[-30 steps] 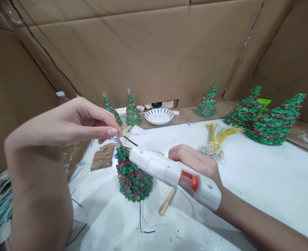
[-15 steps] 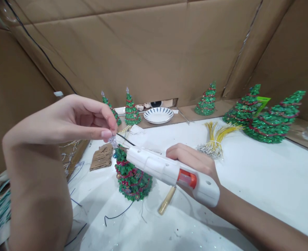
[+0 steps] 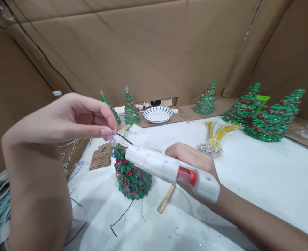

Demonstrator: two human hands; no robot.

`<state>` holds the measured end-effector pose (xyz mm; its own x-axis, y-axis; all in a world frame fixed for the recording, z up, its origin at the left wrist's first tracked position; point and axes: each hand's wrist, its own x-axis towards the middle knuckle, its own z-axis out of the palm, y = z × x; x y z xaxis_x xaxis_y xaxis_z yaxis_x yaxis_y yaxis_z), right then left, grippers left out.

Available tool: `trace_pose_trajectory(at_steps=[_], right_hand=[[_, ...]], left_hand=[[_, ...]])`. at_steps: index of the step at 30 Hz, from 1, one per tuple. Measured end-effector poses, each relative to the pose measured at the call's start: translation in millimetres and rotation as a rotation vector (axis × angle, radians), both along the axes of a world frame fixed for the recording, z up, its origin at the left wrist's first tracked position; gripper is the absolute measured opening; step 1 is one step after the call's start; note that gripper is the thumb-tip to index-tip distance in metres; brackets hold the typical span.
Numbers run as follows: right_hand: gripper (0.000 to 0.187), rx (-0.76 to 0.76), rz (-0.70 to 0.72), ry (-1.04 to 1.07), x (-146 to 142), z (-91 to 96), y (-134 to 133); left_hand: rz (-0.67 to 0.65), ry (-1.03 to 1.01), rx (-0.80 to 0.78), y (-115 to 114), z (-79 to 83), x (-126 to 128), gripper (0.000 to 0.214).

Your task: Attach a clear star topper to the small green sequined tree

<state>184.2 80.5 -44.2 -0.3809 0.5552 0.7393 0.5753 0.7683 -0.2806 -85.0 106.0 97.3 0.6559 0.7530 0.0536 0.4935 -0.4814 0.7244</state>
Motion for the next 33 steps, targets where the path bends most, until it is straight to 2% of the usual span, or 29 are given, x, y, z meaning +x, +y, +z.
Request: trace_pose_trajectory(at_steps=[12, 33], right_hand=[[0.009, -0.012, -0.011, 0.000, -0.5, -0.4, 0.8], [0.009, -0.024, -0.012, 0.008, -0.6, 0.1, -0.4]], left_hand=[[0.015, 0.001, 0.013, 3.1, -1.9, -1.1, 0.008], [-0.041, 0.003, 0.025, 0.7, 0.7, -1.4, 0.009]])
